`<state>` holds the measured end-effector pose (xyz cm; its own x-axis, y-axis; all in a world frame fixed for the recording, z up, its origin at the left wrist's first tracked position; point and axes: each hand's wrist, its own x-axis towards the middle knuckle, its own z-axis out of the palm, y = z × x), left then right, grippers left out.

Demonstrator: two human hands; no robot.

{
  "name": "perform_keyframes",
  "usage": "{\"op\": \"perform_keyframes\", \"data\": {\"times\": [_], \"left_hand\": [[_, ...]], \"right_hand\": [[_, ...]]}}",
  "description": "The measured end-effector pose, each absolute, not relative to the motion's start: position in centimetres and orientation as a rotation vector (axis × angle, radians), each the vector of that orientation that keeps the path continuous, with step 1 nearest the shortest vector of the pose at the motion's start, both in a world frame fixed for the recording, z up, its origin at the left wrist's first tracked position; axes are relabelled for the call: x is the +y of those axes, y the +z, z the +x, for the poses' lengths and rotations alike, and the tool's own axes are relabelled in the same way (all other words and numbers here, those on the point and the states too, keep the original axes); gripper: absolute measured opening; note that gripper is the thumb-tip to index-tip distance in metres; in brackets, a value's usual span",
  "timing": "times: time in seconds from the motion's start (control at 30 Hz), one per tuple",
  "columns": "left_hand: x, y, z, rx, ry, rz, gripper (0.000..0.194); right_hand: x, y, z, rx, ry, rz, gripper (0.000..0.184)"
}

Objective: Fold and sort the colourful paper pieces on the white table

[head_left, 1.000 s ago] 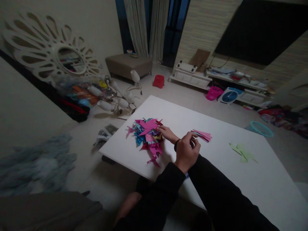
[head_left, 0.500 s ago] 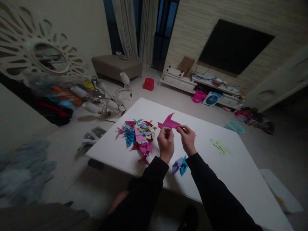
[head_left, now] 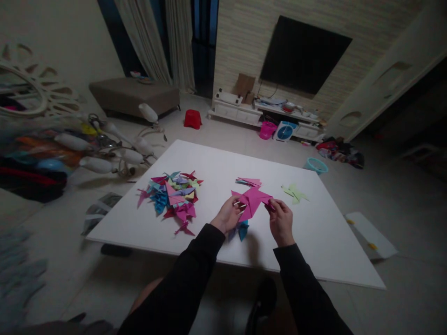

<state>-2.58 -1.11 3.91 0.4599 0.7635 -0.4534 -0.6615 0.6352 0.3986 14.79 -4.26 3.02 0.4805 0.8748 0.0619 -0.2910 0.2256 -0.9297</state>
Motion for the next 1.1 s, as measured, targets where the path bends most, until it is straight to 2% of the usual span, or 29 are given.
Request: {"op": "perform_keyframes", "data": {"times": [0.1,0.37,0.53,0.8,1.1], "left_hand": [[-0.6,3.5,-1.6,0.686,0.971,0.157,0.003],[0.0,3.0,0.4,0.732,1.088,0.349,0.026],[0.5,3.2,0.9,0.828,1.165,0.318,0.023],[0.2,4.1,0.7,0.857,1.274,0.287,0.022],[-0.4,3.2,-0.7,0.865,1.317,0.292,0.025]], "right_hand": [[-4.3,2.6,15.7,-0.717,0.913,-1.111,0.022],[-3.7,2.4,17.1,-0.878,0.940,-1.187,0.019],[-3.7,2.6,17.0,-0.858,0.968,-1.168,0.020],[-4.6,3.0,17.5,-0.645,1.029,-1.149,0.037],[-5.2,3.2,17.3,-0.652,1.085,-1.109,0.040]]}}
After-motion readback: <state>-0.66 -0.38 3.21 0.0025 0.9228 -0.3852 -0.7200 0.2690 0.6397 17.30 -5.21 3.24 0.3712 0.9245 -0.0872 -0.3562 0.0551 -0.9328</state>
